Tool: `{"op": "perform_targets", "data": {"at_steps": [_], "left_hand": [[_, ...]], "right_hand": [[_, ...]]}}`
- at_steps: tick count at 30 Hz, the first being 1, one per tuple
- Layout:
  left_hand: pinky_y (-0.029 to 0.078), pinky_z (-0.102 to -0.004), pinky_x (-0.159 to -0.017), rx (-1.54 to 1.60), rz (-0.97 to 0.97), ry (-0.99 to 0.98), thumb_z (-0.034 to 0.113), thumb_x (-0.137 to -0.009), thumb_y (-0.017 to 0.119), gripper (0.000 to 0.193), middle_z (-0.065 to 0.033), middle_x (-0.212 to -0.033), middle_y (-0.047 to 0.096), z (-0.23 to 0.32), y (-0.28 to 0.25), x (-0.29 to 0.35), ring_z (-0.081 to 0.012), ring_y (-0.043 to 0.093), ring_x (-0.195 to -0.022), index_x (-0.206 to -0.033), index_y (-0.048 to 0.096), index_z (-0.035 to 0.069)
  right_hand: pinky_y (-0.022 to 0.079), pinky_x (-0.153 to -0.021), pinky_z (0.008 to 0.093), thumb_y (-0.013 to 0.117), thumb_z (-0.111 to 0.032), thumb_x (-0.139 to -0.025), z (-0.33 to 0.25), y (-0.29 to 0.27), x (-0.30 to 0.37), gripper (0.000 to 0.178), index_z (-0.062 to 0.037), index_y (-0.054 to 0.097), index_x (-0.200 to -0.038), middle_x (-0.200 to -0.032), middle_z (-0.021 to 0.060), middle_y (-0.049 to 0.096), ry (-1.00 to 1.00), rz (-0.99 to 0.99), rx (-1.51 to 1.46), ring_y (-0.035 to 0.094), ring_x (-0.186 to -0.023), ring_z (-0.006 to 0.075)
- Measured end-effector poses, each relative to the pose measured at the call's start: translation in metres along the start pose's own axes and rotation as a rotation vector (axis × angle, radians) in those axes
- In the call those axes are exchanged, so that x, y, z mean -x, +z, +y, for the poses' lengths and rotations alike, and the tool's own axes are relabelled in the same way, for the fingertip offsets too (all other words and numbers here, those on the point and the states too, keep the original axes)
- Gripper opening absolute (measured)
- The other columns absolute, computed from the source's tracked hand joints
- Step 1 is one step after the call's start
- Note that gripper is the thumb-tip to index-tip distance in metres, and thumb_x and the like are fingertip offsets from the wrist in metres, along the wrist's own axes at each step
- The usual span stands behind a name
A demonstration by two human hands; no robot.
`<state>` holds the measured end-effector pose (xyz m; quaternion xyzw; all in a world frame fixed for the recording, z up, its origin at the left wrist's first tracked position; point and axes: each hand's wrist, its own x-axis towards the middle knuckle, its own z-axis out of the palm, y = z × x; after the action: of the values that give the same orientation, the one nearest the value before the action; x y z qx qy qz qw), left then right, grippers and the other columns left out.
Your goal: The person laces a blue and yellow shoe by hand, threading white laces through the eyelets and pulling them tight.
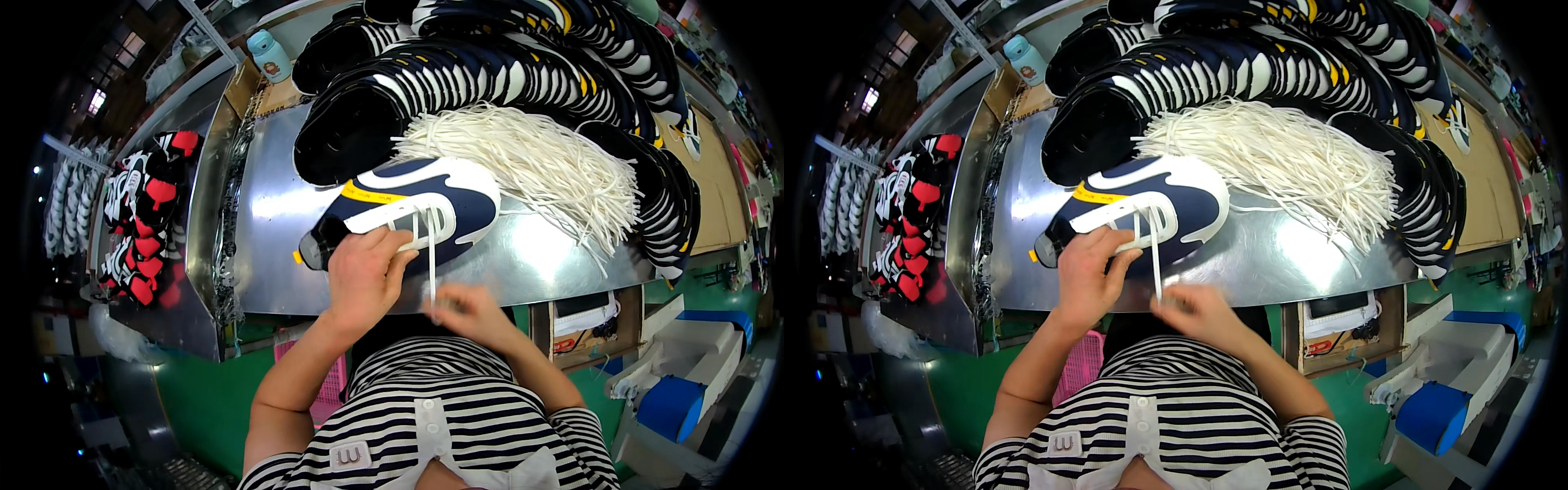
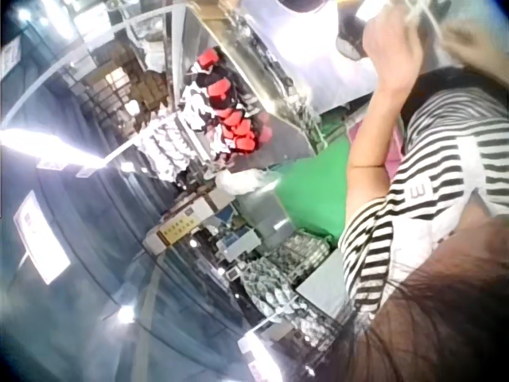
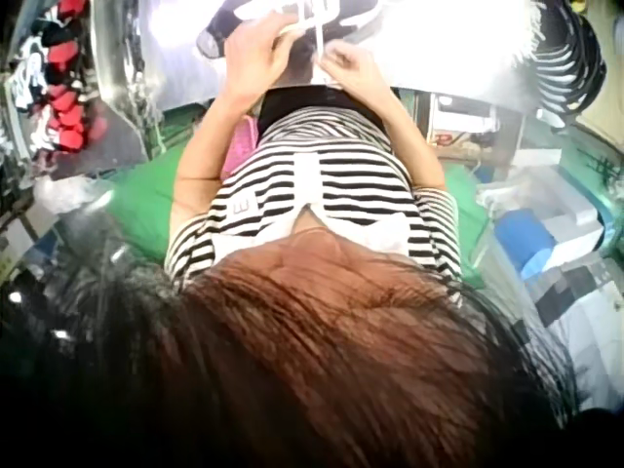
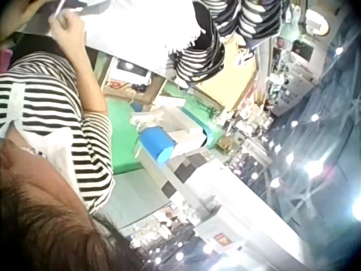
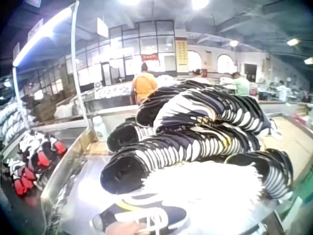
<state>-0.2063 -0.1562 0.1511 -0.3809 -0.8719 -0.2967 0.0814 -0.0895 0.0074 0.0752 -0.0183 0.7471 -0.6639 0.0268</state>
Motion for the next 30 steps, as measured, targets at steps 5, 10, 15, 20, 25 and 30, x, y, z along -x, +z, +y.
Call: {"op": "perform_targets", "data": {"at_steps": [5,10,15,20,25,30], "left_hand": [[0.049,-0.0418,-0.070,0.035,-0.181,-0.028,0.017,-0.083,0.071,0.017,-0.0076,-0.083,0.064,-0.035,0.041,0.017,-0.0319,0.062,-0.076,-0.098,0.070,0.011],[0.050,-0.0440,-0.072,0.158,-0.296,-0.111,0.018,-0.087,0.067,0.015,-0.0098,-0.089,0.069,-0.046,0.049,0.016,-0.0349,0.064,-0.079,-0.099,0.069,0.009],[0.051,-0.0421,-0.075,0.402,-0.427,-0.234,0.025,-0.086,0.069,0.023,-0.0131,-0.092,0.071,-0.051,0.042,0.008,-0.0358,0.066,-0.085,-0.101,0.069,0.007],[0.052,-0.0400,-0.072,0.297,-0.408,-0.257,0.029,-0.083,0.074,0.028,-0.0151,-0.088,0.071,-0.051,0.046,0.008,-0.0348,0.067,-0.081,-0.098,0.069,0.006],[0.051,-0.0379,-0.066,0.149,-0.344,-0.256,0.028,-0.082,0.078,0.026,-0.0142,-0.082,0.070,-0.038,0.051,0.008,-0.0338,0.066,-0.073,-0.091,0.069,0.005],[0.049,-0.0401,-0.059,0.102,-0.192,-0.084,0.032,-0.082,0.076,0.027,-0.0127,-0.072,0.067,-0.042,0.058,0.012,-0.0320,0.064,-0.064,-0.083,0.067,0.006]], "right_hand": [[0.041,-0.061,0.0277,0.070,-0.014,-0.091,0.010,0.004,0.001,0.015,-0.0025,0.067,-0.100,-0.083,0.0062,0.056,-0.100,0.061,-0.012,0.052,-0.070,0.0162],[0.046,-0.058,0.0301,0.069,-0.005,-0.087,0.001,-0.011,-0.057,0.014,-0.0007,0.066,-0.100,-0.084,0.0101,0.060,-0.123,0.332,0.230,0.059,-0.065,0.0219],[0.049,-0.061,0.0337,0.070,-0.002,-0.085,0.013,-0.017,-0.071,0.015,-0.0011,0.063,-0.098,-0.088,0.0115,0.061,-0.230,0.358,0.298,0.062,-0.069,0.0273],[0.050,-0.063,0.0339,0.070,-0.004,-0.085,0.015,-0.017,-0.075,0.016,-0.0006,0.061,-0.098,-0.090,0.0125,0.061,-0.212,0.358,0.295,0.062,-0.071,0.0300],[0.055,-0.072,0.0333,0.069,-0.010,-0.091,0.013,-0.011,-0.055,0.027,-0.0012,0.056,-0.113,-0.095,0.0167,0.067,-0.112,0.510,0.158,0.069,-0.082,0.0284],[0.054,-0.072,0.0326,0.066,-0.012,-0.094,0.013,-0.001,-0.012,0.021,0.0006,0.058,-0.108,-0.090,0.0162,0.070,0.110,0.351,0.058,0.071,-0.081,0.0270]]}}
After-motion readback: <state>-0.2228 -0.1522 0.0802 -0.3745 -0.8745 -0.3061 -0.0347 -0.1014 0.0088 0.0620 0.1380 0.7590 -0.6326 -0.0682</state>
